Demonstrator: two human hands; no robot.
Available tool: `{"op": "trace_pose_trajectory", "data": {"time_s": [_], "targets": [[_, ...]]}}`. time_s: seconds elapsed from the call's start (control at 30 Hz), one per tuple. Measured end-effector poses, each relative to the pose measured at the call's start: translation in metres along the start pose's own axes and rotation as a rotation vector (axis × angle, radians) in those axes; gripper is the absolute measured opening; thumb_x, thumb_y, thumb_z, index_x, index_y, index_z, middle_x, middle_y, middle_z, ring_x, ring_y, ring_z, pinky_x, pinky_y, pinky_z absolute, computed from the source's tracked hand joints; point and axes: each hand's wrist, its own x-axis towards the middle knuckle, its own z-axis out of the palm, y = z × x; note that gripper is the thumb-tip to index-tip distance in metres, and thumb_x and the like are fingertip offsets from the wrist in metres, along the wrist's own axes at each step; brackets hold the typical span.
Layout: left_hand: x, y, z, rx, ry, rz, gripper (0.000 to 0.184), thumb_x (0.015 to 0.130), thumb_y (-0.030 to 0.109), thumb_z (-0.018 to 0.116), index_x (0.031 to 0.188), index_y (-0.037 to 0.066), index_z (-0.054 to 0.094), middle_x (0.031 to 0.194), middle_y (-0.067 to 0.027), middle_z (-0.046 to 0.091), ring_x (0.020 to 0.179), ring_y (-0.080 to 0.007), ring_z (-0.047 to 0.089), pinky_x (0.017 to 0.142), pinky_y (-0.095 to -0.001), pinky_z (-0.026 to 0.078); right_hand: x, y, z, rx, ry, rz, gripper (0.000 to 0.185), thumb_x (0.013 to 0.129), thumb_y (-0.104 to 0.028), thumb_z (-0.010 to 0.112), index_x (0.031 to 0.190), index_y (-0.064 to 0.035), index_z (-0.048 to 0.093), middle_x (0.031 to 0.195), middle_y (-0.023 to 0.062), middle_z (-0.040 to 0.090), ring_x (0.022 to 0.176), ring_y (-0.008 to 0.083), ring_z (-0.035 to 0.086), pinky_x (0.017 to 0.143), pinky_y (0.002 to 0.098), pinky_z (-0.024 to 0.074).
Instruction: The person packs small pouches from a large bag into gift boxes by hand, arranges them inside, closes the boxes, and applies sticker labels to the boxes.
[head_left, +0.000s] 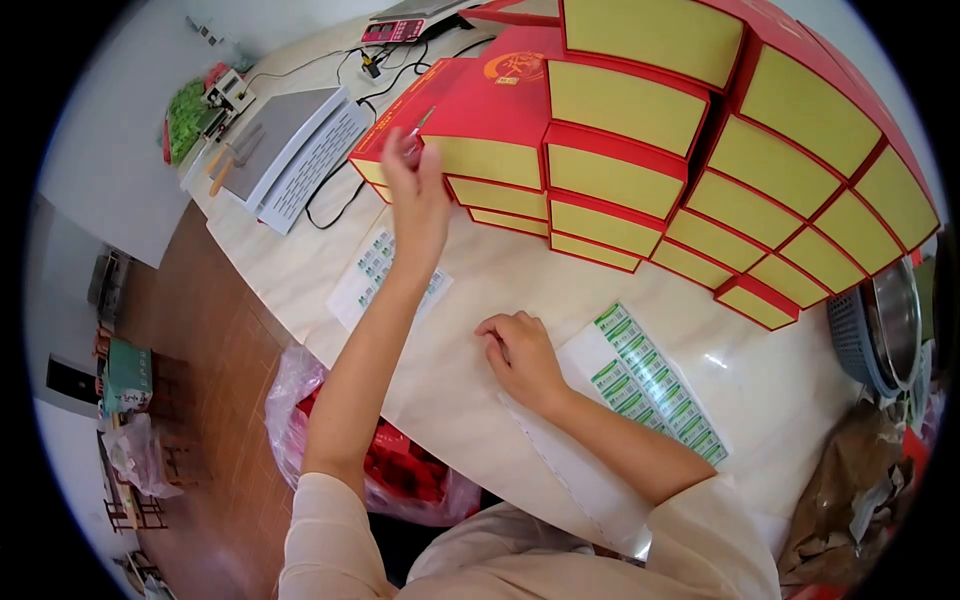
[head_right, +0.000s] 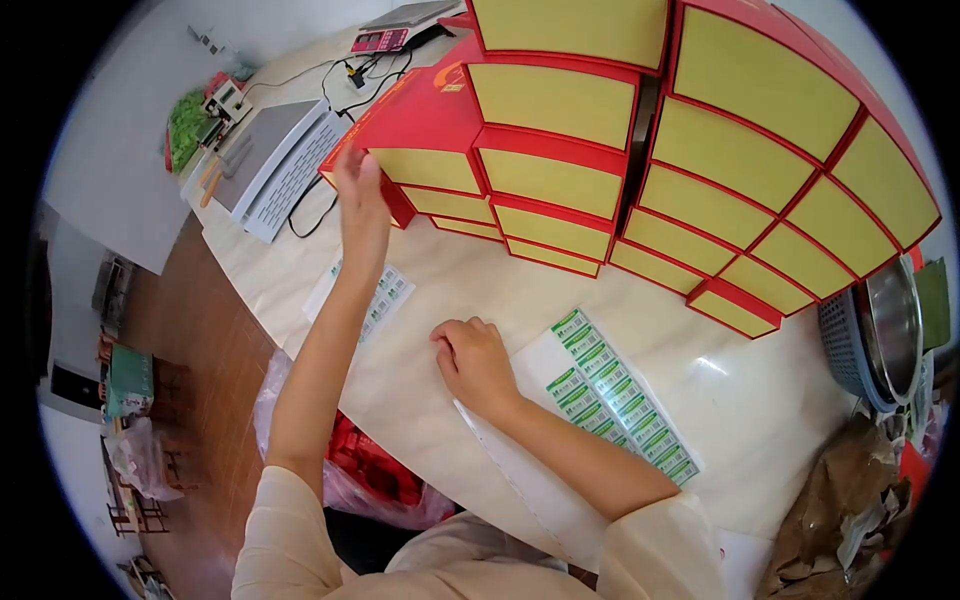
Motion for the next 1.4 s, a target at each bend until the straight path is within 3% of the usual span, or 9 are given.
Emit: {"op": "trace_pose_trajectory", "data": {"time_s": [0.1, 0.33, 0.43, 0.5, 0.63, 1.03, 1.13, 1.27, 1.4], "targets": [[0.003, 0.017, 0.01, -0.202, -0.242, -0.391, 0.07, 0.097, 0.053, 0.039, 0.139, -0.002, 0.032, 0.124, -0.0125, 0.049, 0.116, -0.0217, 0.044, 0.104, -0.0319, 0.027, 0.001, 0.0, -0.001, -0.022, -0.05, 0.03, 0.011, 0.08, -0.002, 0.058, 0.089, -0.0061, 0.061, 0.077, 0.007, 0.061, 0.078, 0.0248, 0.054, 0.078, 0.0365, 0.0401], [-0.029, 0.039, 0.017, -0.133, -0.104, -0.356, 0.06, 0.096, 0.049, 0.043, 0.121, -0.005, 0.041, 0.123, -0.0162, 0.046, 0.117, -0.0255, 0.042, 0.103, -0.0358, 0.03, 0.001, -0.003, 0.001, -0.034, -0.042, 0.024, 0.009, 0.079, -0.002, 0.058, 0.085, -0.0065, 0.062, 0.074, 0.0059, 0.061, 0.079, 0.0238, 0.055, 0.078, 0.0361, 0.0402], [-0.02, 0.063, 0.011, -0.373, -0.061, -0.719, 0.055, 0.096, 0.048, 0.045, 0.122, 0.0, 0.043, 0.118, -0.0113, 0.049, 0.113, -0.022, 0.043, 0.1, -0.0361, 0.034, 0.001, -0.001, 0.001, -0.035, -0.041, 0.014, 0.008, 0.078, -0.002, 0.059, 0.085, -0.0064, 0.062, 0.074, 0.0059, 0.062, 0.079, 0.0239, 0.055, 0.078, 0.036, 0.0401], [-0.012, 0.078, 0.0, -0.629, -0.306, -0.939, 0.054, 0.095, 0.053, 0.043, 0.127, 0.009, 0.044, 0.127, -0.0083, 0.047, 0.118, -0.0214, 0.044, 0.1, -0.0361, 0.037, 0.002, 0.0, 0.0, -0.032, -0.036, 0.005, 0.009, 0.078, -0.002, 0.059, 0.085, -0.0063, 0.062, 0.074, 0.0059, 0.062, 0.079, 0.0239, 0.055, 0.078, 0.0359, 0.0401], [-0.002, 0.057, -0.012, -0.737, -0.406, -0.936, 0.053, 0.094, 0.053, 0.045, 0.128, 0.013, 0.044, 0.124, -0.007, 0.048, 0.115, -0.0209, 0.045, 0.096, -0.0357, 0.038, 0.001, 0.0, 0.002, -0.035, -0.042, 0.005, 0.009, 0.078, -0.002, 0.059, 0.086, -0.0058, 0.062, 0.075, 0.0065, 0.063, 0.08, 0.0244, 0.055, 0.078, 0.0363, 0.0401], [-0.183, 0.049, -0.174, -0.682, 0.225, -0.532, 0.068, 0.092, 0.056, 0.045, 0.138, 0.007, 0.038, 0.137, -0.0053, 0.046, 0.127, -0.0226, 0.044, 0.104, -0.0404, 0.038, 0.001, -0.001, 0.001, 0.037, 0.012, 0.028, 0.013, 0.084, -0.005, 0.058, 0.096, -0.0023, 0.059, 0.079, 0.0117, 0.06, 0.079, 0.0289, 0.054, 0.076, 0.0396, 0.0411], [-0.247, 0.045, -0.193, -0.664, 0.035, -0.702, 0.089, 0.074, 0.048, 0.075, 0.139, 0.004, 0.034, 0.137, -0.0087, 0.044, 0.127, -0.0237, 0.044, 0.107, -0.0407, 0.035, 0.001, -0.004, 0.001, 0.007, -0.029, 0.024, 0.012, 0.085, -0.005, 0.057, 0.097, -0.0014, 0.059, 0.082, 0.0153, 0.059, 0.082, 0.0313, 0.054, 0.076, 0.0406, 0.0428], [-0.317, 0.054, -0.202, -0.89, 0.087, -0.934, 0.077, 0.077, 0.026, 0.073, 0.139, 0.002, 0.033, 0.136, -0.0103, 0.044, 0.129, -0.0234, 0.041, 0.108, -0.039, 0.032, -0.001, 0.005, 0.006, 0.027, -0.036, 0.063, 0.012, 0.09, -0.005, 0.054, 0.099, -0.0011, 0.059, 0.085, 0.0152, 0.058, 0.079, 0.0269, 0.058, 0.069, 0.0349, 0.0469], [-0.325, 0.067, -0.193, -0.82, 0.145, -1.0, 0.08, 0.077, 0.025, 0.075, 0.139, 0.002, 0.03, 0.135, -0.0105, 0.044, 0.13, -0.0224, 0.039, 0.108, -0.0378, 0.032, -0.002, 0.002, 0.001, 0.149, -0.094, 0.23, 0.014, 0.094, -0.008, 0.05, 0.104, -0.002, 0.059, 0.09, 0.0086, 0.06, 0.081, 0.0145, 0.055, 0.071, 0.0276, 0.045]]}}
